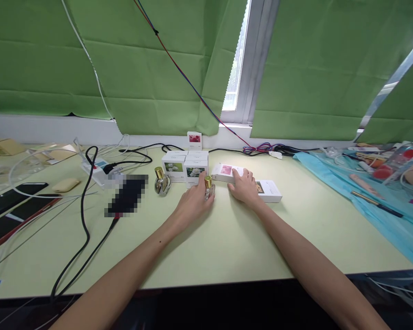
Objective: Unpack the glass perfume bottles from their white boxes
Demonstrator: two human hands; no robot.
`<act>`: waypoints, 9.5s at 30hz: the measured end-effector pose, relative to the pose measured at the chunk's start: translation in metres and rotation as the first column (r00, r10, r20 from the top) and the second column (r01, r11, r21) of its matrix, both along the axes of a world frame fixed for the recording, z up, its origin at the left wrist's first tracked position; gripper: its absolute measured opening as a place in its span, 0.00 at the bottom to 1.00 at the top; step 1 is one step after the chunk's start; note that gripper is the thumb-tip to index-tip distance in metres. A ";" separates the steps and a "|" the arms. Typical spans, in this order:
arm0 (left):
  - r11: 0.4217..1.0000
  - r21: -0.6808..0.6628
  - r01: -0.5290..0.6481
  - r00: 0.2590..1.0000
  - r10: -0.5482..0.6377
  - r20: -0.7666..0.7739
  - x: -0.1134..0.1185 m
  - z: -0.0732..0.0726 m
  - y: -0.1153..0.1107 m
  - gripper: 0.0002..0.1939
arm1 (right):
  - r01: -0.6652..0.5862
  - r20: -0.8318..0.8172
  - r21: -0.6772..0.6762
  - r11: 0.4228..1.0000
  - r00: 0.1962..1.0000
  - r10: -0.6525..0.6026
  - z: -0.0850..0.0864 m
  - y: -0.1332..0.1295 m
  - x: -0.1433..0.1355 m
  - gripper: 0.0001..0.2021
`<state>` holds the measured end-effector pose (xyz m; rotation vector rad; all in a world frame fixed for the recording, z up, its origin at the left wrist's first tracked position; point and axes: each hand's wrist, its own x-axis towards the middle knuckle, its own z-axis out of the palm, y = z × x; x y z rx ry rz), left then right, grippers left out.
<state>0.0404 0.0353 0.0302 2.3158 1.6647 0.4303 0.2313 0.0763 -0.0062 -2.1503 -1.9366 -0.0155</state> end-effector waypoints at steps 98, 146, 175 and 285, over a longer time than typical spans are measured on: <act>1.000 -0.014 0.023 1.000 -0.022 0.021 0.000 -0.001 0.000 0.34 | -0.198 0.045 0.013 0.980 0.979 0.197 0.010 -0.004 -0.005 0.19; 1.000 -0.004 0.031 0.997 -0.031 0.072 0.001 -0.003 -0.001 0.36 | -0.249 0.007 0.078 0.965 0.969 0.249 0.001 0.001 -0.006 0.37; 0.994 0.103 -0.031 0.968 0.004 0.250 -0.004 0.001 0.003 0.30 | 0.030 -0.539 0.570 0.821 0.768 0.346 -0.002 0.010 -0.009 0.40; 0.906 0.384 0.178 0.877 -0.323 0.356 0.001 -0.002 0.000 0.10 | -0.162 -0.310 0.840 0.518 0.640 0.703 0.004 0.000 -0.013 0.28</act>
